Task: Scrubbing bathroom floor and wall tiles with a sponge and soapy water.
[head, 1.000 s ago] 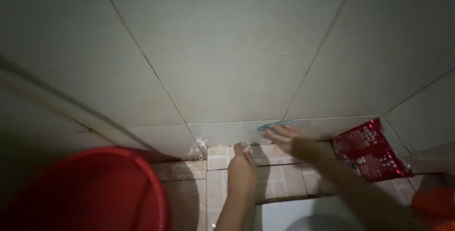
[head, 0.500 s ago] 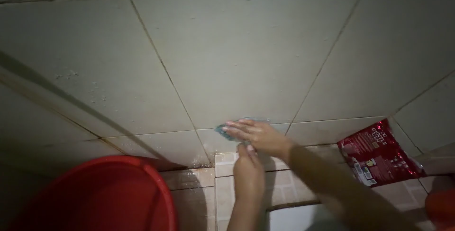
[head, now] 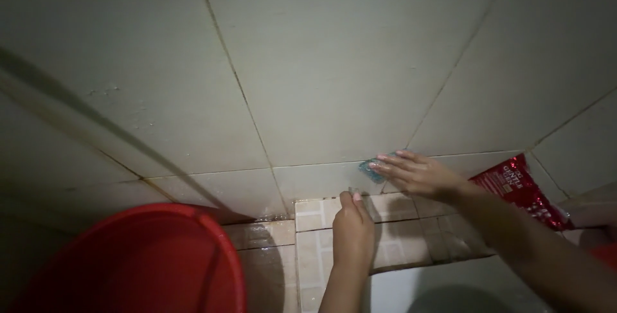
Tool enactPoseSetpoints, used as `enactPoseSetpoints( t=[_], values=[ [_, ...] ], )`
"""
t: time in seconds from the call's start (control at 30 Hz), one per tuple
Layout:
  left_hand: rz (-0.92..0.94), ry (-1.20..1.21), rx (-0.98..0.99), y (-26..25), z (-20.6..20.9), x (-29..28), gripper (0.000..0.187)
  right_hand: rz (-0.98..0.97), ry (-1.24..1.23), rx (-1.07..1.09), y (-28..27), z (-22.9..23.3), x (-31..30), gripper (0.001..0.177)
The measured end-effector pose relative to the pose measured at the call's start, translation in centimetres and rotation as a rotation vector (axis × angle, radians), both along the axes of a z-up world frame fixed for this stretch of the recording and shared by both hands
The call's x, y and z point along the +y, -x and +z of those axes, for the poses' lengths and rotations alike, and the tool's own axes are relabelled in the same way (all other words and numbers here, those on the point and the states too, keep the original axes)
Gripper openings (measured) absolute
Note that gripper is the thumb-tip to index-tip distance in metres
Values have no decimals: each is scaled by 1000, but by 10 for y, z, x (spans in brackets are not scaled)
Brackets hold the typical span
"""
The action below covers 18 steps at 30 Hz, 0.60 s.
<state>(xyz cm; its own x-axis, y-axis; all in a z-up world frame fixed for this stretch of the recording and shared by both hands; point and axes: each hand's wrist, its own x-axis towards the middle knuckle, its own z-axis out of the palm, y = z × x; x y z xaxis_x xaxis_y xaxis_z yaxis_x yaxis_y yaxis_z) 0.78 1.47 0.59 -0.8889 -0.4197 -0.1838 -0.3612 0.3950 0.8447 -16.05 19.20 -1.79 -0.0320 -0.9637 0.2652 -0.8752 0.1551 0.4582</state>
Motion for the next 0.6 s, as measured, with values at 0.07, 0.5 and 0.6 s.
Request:
enactPoseSetpoints(
  t=[0.07,0.5,0.6],
  values=[
    [-1,-19,32,-1,0,-4,41,4,35,12,-5,2,-18,52],
    [44,0,30,6,-20,-12,43,36,157,-462,-23,-9,-113,77],
    [3,29,18,6,-15,1,42,20,101,-378,-14,-2,-63,73]
  ],
)
